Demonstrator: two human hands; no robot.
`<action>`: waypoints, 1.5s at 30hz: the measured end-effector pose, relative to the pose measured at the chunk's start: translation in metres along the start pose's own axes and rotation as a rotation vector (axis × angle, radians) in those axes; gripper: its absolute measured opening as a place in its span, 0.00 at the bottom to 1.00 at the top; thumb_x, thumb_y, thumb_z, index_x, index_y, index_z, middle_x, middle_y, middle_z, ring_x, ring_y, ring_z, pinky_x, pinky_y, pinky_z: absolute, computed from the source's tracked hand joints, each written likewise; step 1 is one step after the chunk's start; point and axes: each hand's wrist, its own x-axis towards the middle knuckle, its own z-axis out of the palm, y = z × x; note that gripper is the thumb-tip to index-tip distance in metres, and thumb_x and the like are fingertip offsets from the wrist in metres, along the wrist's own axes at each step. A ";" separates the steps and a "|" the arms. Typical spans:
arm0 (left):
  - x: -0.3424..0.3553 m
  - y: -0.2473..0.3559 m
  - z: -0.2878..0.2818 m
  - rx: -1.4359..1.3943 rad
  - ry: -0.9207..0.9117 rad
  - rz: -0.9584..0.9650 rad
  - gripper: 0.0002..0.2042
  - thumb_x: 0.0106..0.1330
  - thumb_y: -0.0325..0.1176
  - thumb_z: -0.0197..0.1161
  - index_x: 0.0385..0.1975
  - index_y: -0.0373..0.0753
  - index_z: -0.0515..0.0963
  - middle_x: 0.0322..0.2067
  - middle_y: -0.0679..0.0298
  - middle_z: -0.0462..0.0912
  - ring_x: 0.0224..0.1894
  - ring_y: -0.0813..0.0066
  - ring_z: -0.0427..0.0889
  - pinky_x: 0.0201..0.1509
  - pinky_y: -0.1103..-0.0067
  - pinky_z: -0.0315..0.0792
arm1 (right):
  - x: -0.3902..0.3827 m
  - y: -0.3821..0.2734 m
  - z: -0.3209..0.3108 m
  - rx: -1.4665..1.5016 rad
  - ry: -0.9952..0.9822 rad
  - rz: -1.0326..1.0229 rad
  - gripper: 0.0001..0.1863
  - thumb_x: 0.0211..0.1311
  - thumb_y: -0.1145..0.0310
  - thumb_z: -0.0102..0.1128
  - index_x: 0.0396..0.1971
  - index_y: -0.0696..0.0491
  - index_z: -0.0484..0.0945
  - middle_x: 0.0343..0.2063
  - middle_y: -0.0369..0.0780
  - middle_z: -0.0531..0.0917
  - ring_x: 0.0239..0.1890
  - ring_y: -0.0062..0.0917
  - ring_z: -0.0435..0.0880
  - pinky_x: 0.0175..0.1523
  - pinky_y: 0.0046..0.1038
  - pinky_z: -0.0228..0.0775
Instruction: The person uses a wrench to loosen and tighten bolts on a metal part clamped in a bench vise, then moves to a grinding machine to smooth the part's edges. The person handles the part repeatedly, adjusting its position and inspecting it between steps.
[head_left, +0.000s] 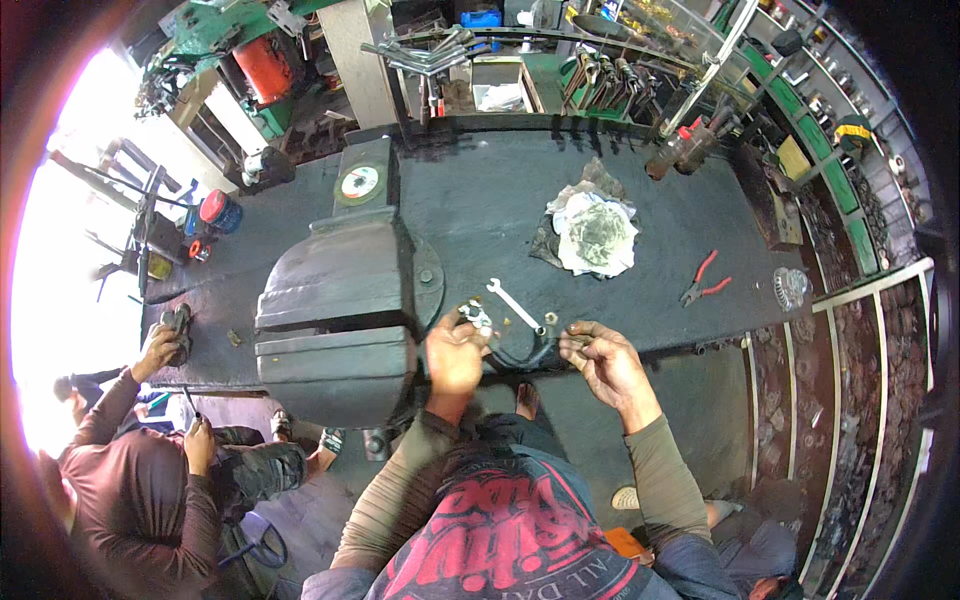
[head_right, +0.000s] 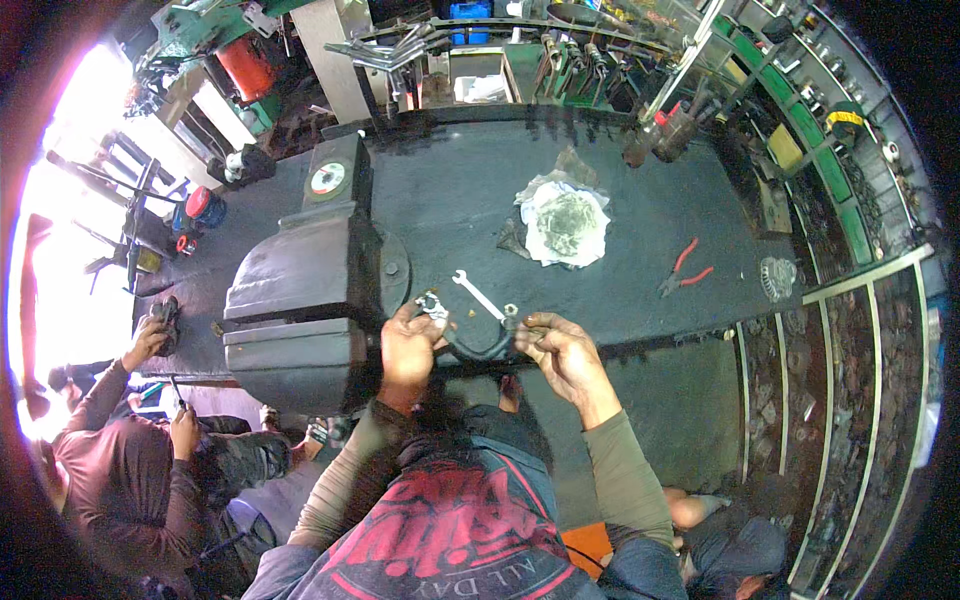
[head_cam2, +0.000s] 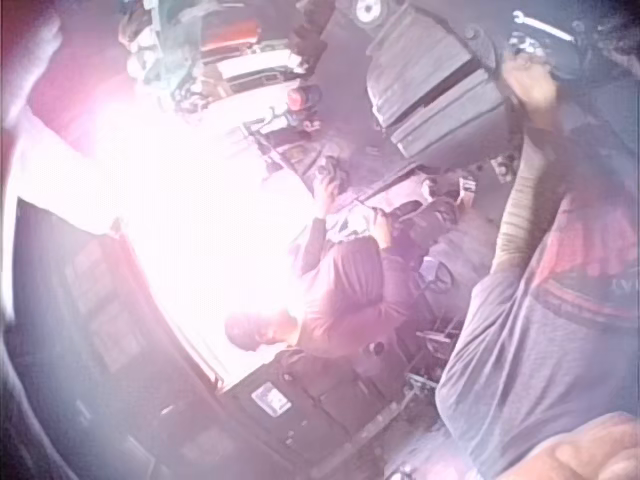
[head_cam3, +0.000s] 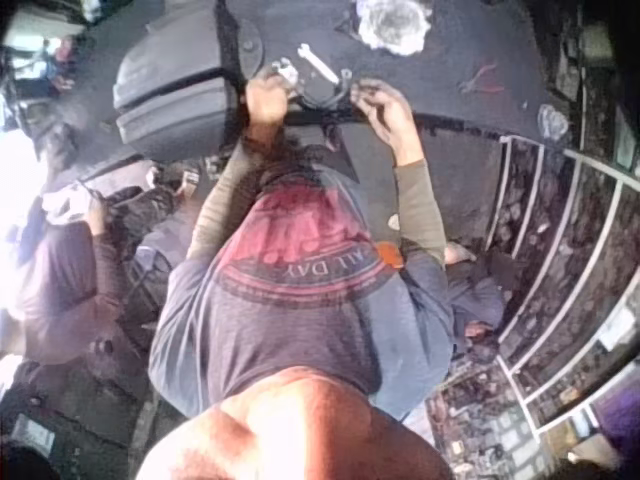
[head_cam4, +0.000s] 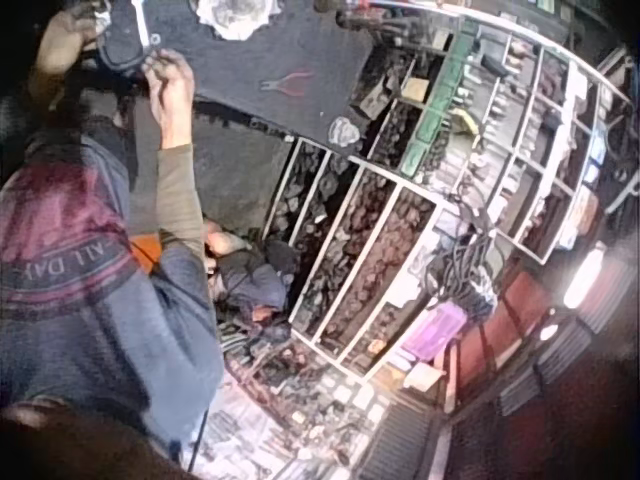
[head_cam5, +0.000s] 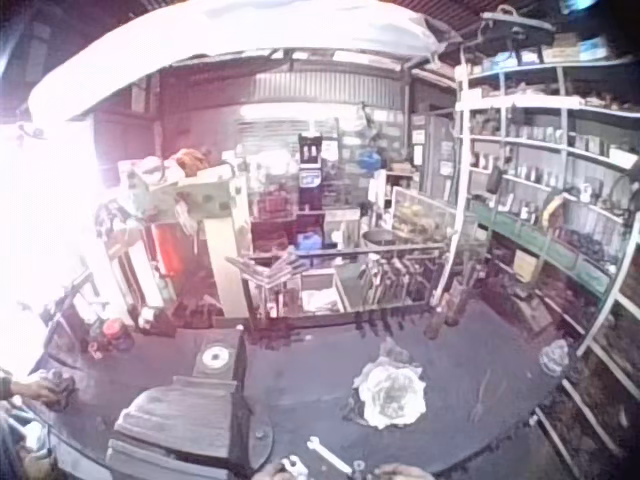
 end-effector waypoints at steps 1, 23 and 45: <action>0.008 -0.005 0.000 0.055 0.036 -0.010 0.22 0.69 0.18 0.60 0.63 0.28 0.69 0.44 0.55 0.85 0.43 0.68 0.87 0.45 0.77 0.83 | 0.009 -0.007 -0.008 0.032 -0.062 0.017 0.20 0.61 0.83 0.45 0.53 0.69 0.74 0.48 0.52 0.82 0.50 0.37 0.84 0.60 0.34 0.79; 0.068 -0.065 -0.016 -0.010 -0.033 0.053 0.23 0.67 0.18 0.57 0.63 0.31 0.72 0.47 0.60 0.84 0.44 0.75 0.85 0.47 0.82 0.77 | 0.119 0.020 0.010 -0.367 -0.102 0.225 0.11 0.69 0.83 0.51 0.49 0.70 0.74 0.38 0.51 0.86 0.37 0.34 0.88 0.47 0.29 0.85; 0.065 -0.064 -0.010 -0.245 0.019 0.057 0.29 0.67 0.13 0.58 0.69 0.21 0.61 0.49 0.51 0.85 0.45 0.73 0.85 0.47 0.82 0.78 | 0.138 0.061 0.043 -0.863 -0.056 -0.192 0.08 0.60 0.81 0.64 0.39 0.62 0.86 0.31 0.38 0.86 0.32 0.17 0.81 0.38 0.24 0.73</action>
